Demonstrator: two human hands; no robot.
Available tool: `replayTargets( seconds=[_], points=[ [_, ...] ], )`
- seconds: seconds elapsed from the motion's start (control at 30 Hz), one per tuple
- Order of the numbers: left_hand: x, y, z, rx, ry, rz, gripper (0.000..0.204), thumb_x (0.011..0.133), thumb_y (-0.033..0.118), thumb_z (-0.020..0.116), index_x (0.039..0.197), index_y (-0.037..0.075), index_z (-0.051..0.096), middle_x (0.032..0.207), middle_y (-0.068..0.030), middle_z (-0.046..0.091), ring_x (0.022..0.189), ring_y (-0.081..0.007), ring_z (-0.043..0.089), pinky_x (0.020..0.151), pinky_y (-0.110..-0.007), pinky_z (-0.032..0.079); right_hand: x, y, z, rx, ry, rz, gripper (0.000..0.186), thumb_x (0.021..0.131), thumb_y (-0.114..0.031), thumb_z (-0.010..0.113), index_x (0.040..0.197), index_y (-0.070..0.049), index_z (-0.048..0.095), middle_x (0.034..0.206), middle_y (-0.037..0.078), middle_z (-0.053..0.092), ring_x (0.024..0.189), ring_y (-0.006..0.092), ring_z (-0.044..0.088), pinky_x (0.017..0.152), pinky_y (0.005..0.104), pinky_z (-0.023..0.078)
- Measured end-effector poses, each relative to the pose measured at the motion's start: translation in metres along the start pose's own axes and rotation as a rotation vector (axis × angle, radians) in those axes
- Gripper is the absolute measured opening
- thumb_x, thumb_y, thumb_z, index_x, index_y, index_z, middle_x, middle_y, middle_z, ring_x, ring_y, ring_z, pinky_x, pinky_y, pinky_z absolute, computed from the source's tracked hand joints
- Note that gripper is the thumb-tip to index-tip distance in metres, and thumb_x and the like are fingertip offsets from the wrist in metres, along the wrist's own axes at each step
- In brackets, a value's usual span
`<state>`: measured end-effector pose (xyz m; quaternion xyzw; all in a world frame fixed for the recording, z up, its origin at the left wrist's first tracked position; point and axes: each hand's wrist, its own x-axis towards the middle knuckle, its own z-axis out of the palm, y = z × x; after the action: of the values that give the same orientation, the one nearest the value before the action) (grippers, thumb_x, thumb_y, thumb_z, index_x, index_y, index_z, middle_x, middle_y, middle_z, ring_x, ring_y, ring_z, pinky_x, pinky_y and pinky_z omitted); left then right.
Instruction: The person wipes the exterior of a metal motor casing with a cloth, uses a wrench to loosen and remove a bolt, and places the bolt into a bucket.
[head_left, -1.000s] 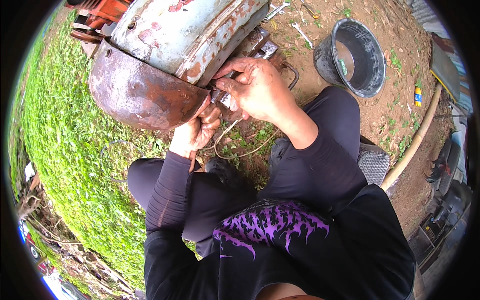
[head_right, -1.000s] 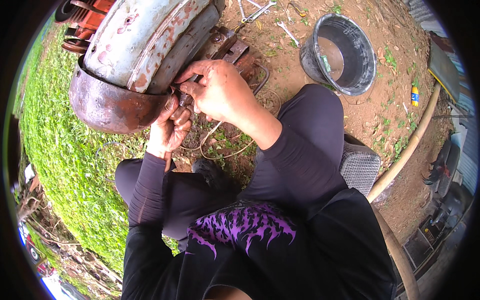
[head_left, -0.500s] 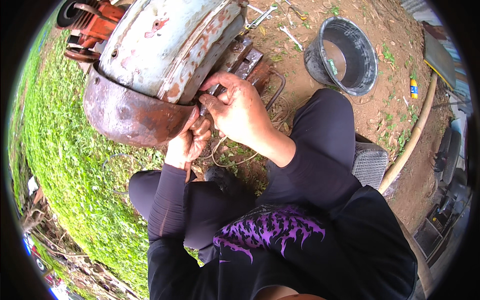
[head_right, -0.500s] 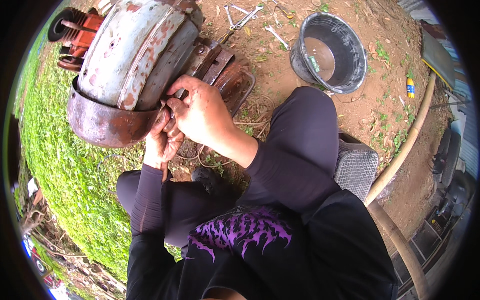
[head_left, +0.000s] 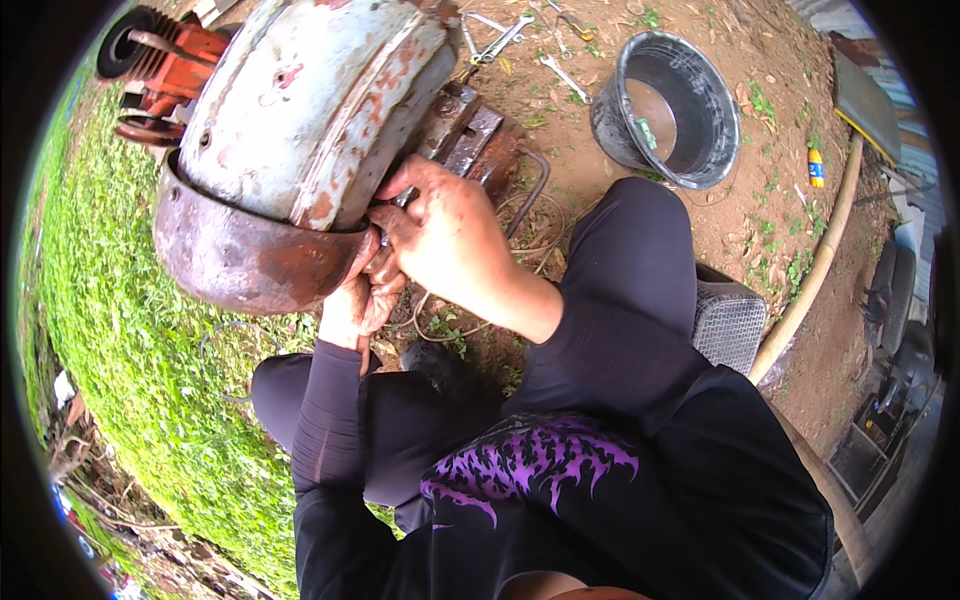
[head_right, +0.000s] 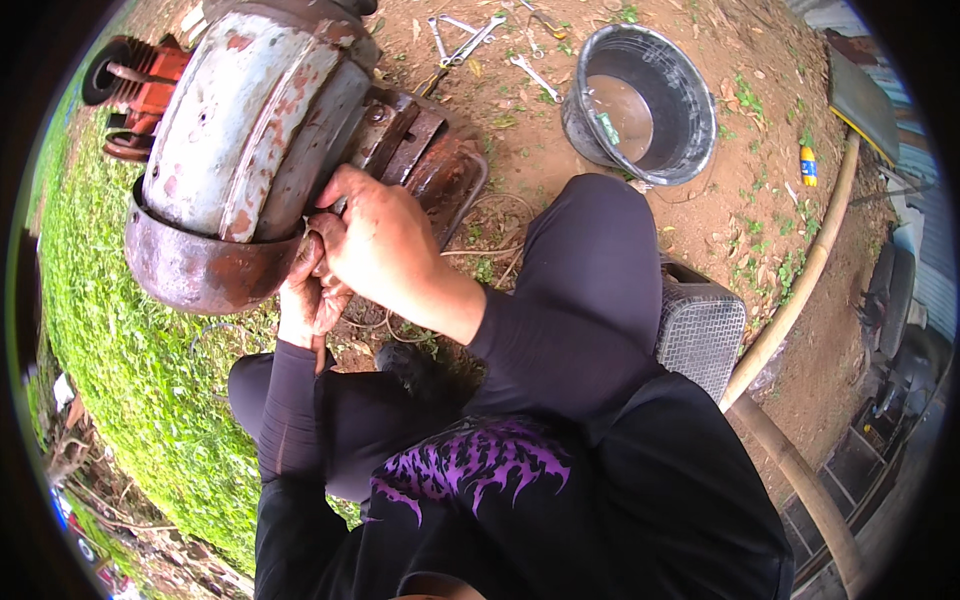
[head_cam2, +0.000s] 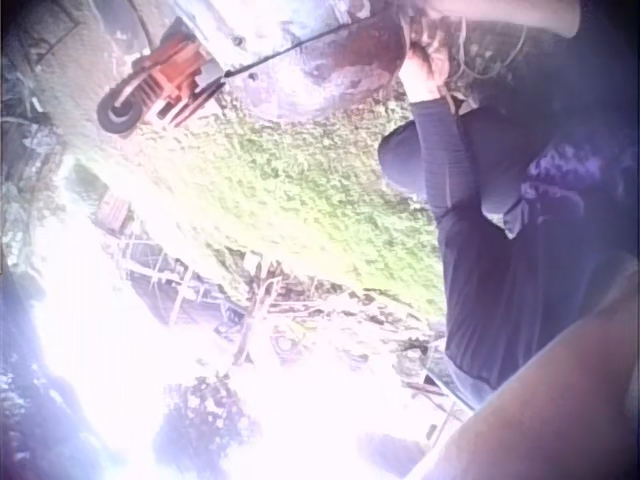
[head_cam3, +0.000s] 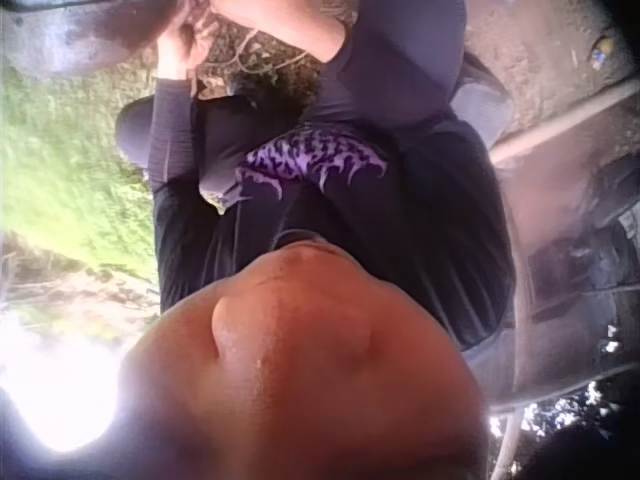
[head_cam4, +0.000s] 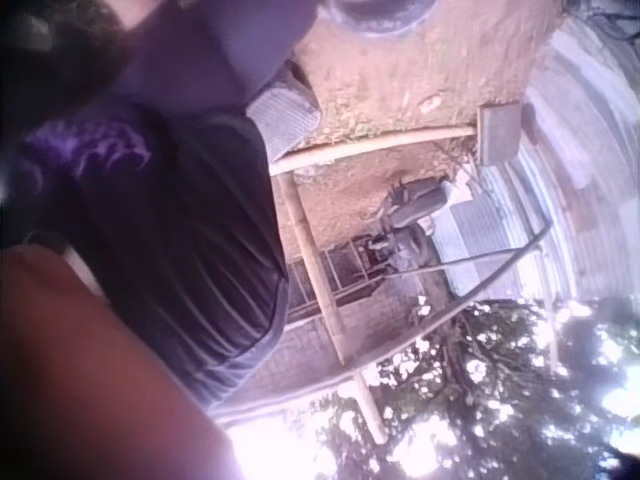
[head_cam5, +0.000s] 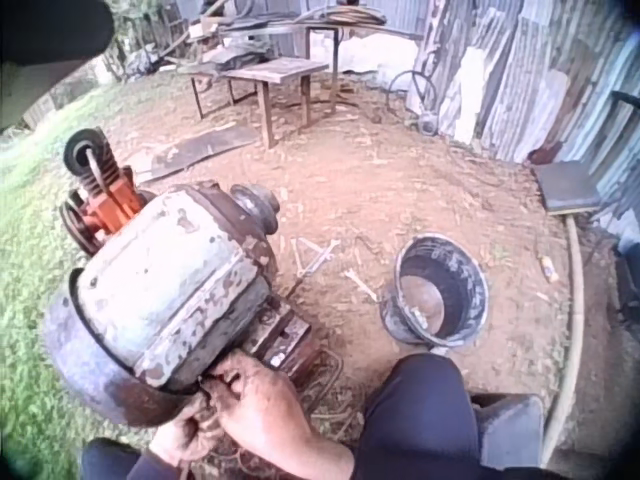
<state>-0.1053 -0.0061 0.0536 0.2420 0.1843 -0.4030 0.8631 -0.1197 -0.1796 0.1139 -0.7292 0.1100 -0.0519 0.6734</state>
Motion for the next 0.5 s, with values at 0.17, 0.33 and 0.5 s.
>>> replayTargets(
  seconds=[0.17,0.33,0.5],
  points=[
    [0.002,0.003,-0.003,-0.012,-0.094,-0.092,0.012,0.097,0.021,0.058,0.103,0.014,0.052,0.067,0.0053,0.03,0.054,-0.0063,0.029,0.043,-0.018,0.03,0.019,-0.011,-0.034,0.062,-0.397,0.253,0.013,0.091,-0.006,0.061,0.102,-0.004,0.067,0.062,0.007,0.066,0.043,0.0088,0.055,0.038,0.0252,0.042],
    [0.001,0.005,-0.002,-0.087,-0.066,-0.103,0.008,0.097,0.016,0.057,0.098,0.012,0.051,0.066,0.0043,0.031,0.055,-0.0069,0.033,0.045,-0.018,0.029,0.022,-0.018,-0.023,0.027,-0.358,0.325,0.009,0.089,-0.007,0.063,0.097,-0.001,0.063,0.061,0.008,0.064,0.044,0.0125,0.058,0.04,0.0283,0.044],
    [0.0,0.002,0.011,-0.022,0.053,-0.049,0.012,0.097,0.018,0.058,0.094,0.011,0.05,0.066,0.0054,0.032,0.055,-0.0051,0.033,0.042,-0.016,0.03,0.0,-0.011,0.0,-0.051,-0.076,0.11,0.007,0.088,-0.001,0.061,0.094,0.001,0.058,0.066,0.016,0.066,0.052,0.018,0.065,0.047,0.031,0.047]
  ],
)
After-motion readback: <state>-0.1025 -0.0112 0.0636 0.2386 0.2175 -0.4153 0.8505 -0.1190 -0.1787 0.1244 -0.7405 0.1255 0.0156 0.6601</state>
